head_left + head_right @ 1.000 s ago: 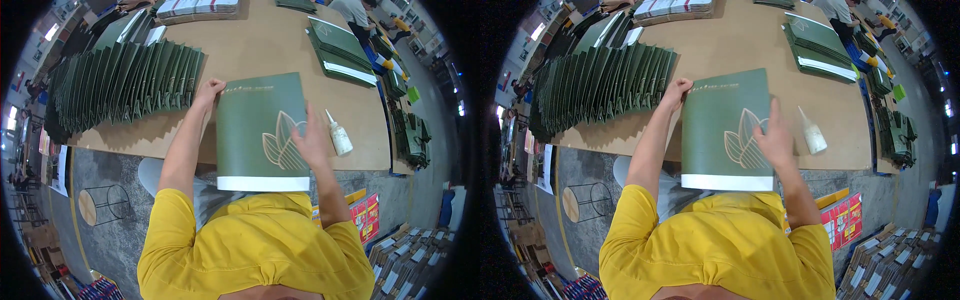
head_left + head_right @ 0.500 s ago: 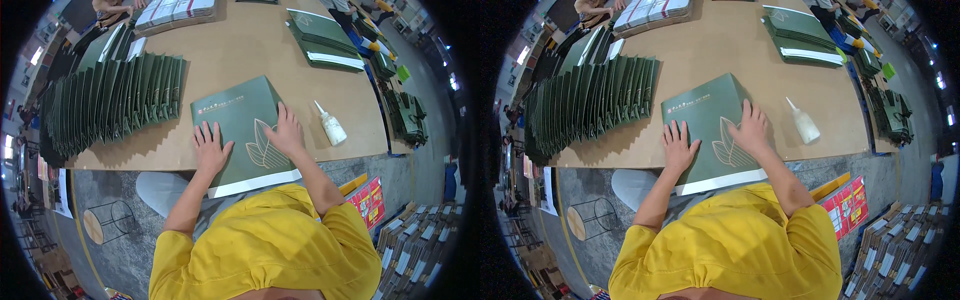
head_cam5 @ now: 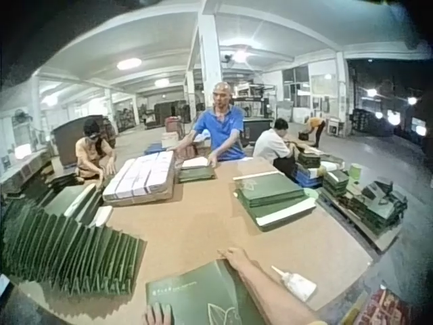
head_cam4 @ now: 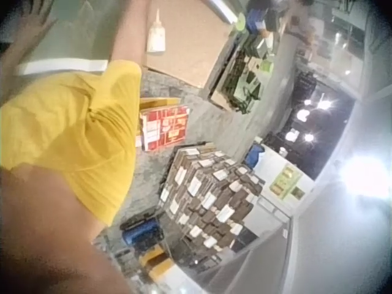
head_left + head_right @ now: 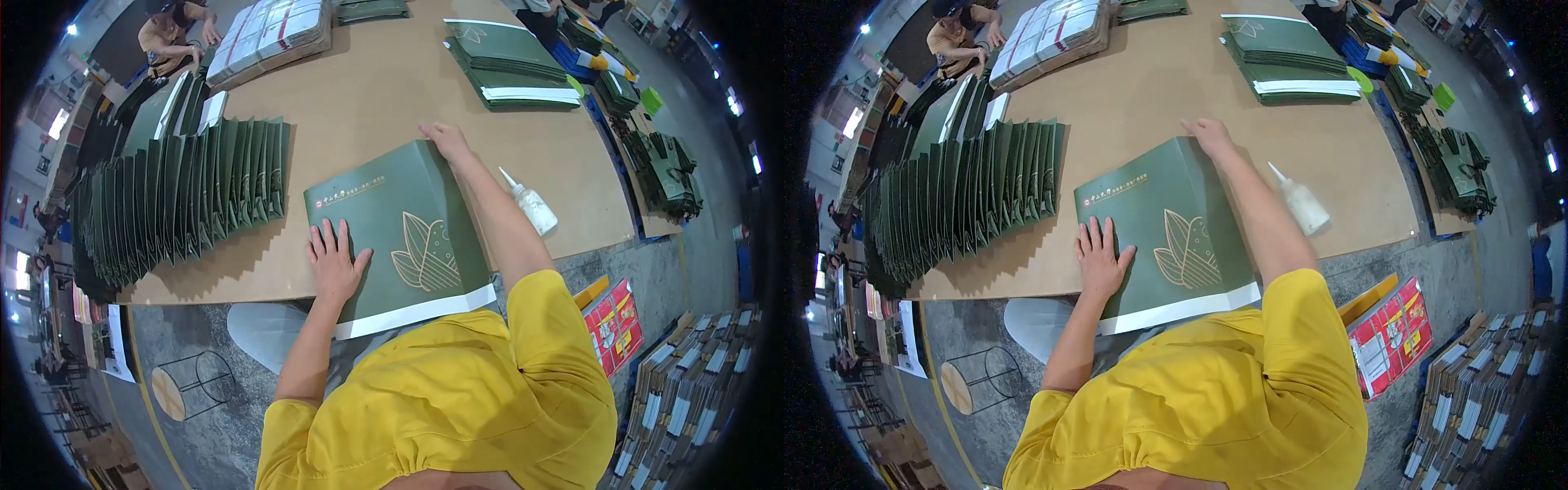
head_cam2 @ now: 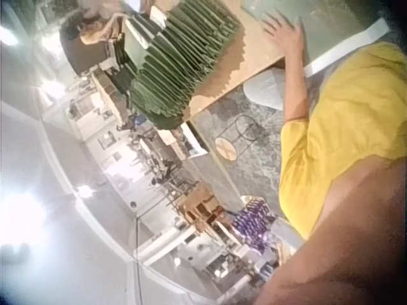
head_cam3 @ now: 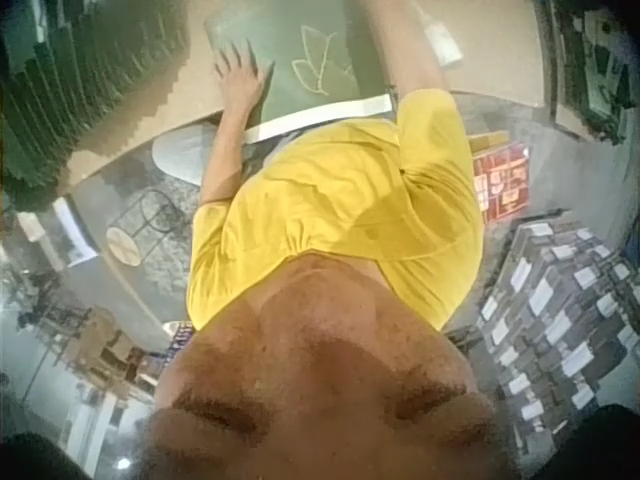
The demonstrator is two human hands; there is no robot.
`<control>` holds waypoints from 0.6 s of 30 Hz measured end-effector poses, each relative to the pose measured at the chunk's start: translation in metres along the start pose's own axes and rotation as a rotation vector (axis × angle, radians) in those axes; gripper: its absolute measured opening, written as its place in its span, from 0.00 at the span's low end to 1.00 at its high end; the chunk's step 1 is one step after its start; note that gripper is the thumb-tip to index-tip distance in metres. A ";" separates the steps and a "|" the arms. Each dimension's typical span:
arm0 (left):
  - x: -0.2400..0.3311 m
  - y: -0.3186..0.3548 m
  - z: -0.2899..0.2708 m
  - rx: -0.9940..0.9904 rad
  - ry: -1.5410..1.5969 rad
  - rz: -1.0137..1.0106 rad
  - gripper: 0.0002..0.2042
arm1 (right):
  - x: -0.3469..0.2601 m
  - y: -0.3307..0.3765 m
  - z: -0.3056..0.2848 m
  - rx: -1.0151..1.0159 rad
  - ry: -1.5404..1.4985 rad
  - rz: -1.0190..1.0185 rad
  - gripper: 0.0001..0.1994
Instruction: Folding and applying adhesive to green paper bags at a workspace.
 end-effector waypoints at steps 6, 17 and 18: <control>-0.006 0.008 -0.001 0.039 -0.065 -0.033 0.34 | -0.058 0.116 0.024 0.133 0.732 -0.229 0.32; -0.076 -0.075 -0.027 -0.015 0.865 -0.618 0.17 | -0.014 0.092 -0.006 -0.015 0.571 0.177 0.34; -0.089 -0.078 -0.019 -0.007 0.865 -0.617 0.17 | -0.014 0.087 -0.008 -0.016 0.571 0.169 0.34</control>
Point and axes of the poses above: each hand's wrist, its own y-axis away from the middle knuckle, its own z-axis out of the palm, x = y × z, the point moved 3 cm from there along -y, towards the middle knuckle, and after that the axes turned 8 degrees about y, right-handed, at the moved point
